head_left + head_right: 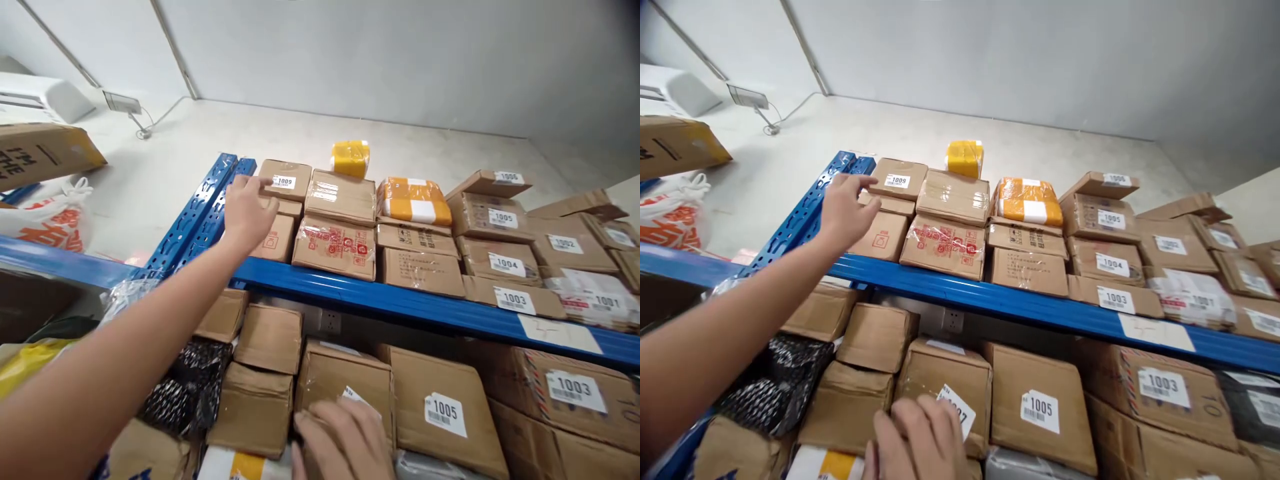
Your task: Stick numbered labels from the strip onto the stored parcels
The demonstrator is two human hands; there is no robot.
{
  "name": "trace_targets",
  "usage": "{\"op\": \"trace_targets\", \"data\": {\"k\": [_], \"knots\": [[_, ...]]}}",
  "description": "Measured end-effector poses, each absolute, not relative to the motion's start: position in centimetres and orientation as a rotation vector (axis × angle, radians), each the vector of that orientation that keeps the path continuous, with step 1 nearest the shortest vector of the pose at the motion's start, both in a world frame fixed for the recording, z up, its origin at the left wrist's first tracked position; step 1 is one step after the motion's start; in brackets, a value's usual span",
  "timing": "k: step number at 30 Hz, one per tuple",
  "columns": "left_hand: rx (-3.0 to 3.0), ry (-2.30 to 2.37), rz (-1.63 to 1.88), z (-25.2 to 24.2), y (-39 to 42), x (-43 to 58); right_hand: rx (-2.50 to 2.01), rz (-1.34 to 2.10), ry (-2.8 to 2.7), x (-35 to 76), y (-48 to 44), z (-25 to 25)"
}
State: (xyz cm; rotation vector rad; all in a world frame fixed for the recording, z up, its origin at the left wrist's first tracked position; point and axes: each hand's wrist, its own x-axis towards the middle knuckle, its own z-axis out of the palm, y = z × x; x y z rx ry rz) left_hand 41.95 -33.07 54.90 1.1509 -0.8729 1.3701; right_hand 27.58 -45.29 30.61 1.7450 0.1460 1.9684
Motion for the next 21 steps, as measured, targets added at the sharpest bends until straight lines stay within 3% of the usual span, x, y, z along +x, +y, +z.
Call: {"op": "trace_targets", "data": {"k": [4, 8, 21], "knots": [[1.401, -1.013, 1.385, 64.0, -34.6, 45.5, 1.777, 1.819, 0.338, 25.9, -45.5, 40.0], [1.46, -1.253, 1.457, 68.7, -35.8, 47.1, 1.669, 1.67, 0.282, 26.9, -46.7, 47.2], [1.601, -1.429, 1.444, 73.1, -36.3, 48.2, 1.648, 1.572, 0.047, 31.3, -47.4, 58.4]]}}
